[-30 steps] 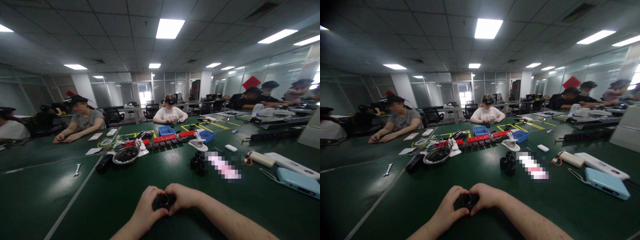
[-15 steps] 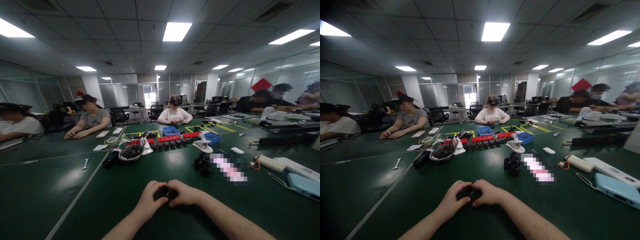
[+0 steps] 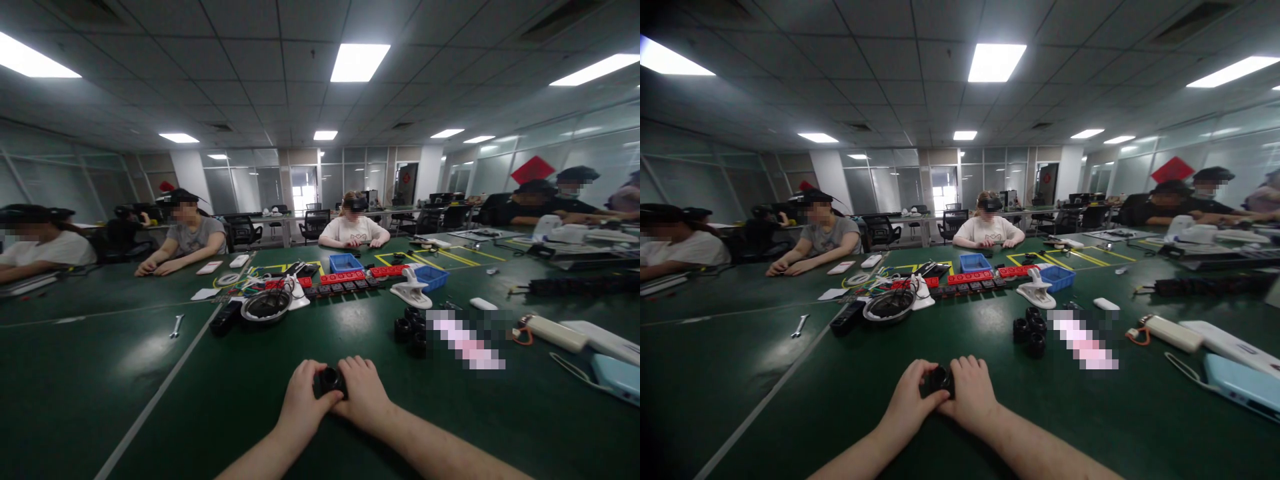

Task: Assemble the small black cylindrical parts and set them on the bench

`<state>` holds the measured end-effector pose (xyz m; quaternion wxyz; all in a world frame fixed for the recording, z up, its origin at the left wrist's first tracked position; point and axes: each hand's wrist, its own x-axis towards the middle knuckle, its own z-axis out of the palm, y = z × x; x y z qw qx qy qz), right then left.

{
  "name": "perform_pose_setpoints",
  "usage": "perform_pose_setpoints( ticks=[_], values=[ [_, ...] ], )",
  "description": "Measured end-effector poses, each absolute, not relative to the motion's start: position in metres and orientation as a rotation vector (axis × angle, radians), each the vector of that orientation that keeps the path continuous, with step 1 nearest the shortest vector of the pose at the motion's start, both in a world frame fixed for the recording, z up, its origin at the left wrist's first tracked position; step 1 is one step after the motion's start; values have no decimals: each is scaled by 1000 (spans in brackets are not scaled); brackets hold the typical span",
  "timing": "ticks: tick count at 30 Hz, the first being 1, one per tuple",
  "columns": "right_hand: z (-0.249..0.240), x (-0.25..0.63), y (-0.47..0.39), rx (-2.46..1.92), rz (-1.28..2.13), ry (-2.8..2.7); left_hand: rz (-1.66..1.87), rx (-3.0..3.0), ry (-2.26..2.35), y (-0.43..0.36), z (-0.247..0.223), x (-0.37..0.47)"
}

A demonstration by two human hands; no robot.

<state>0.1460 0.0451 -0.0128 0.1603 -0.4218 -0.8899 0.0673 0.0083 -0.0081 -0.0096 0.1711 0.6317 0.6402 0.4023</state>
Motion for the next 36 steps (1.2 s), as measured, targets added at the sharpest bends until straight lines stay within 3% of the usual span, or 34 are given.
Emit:
perform_pose_setpoints(
  ticks=[11, 17, 23, 25, 27, 32, 36],
  values=[
    [-6, 174, 79, -694, 922, -2682, 1026, 1880, 1481, -6, -8, -6],
    [-11, 165, 75, -821, 844, -2652, 1093, 1880, 1563, -4, -10, -1],
    [-18, 146, 48, -1192, 126, -2572, 1220, 1864, 1736, -6, -14, 7],
    [-15, 144, 46, -1177, 103, -2575, 1217, 1887, 1702, -7, -14, 6],
    [-10, 146, 51, -1125, 262, -2623, 1202, 1909, 1661, -8, -14, 3],
    [0, 158, 74, -789, 1031, -2686, 1151, 1943, 1558, -9, -16, -4],
    [-6, 160, 77, -856, 1028, -2665, 1139, 1935, 1547, -7, -18, -4]
  ],
)
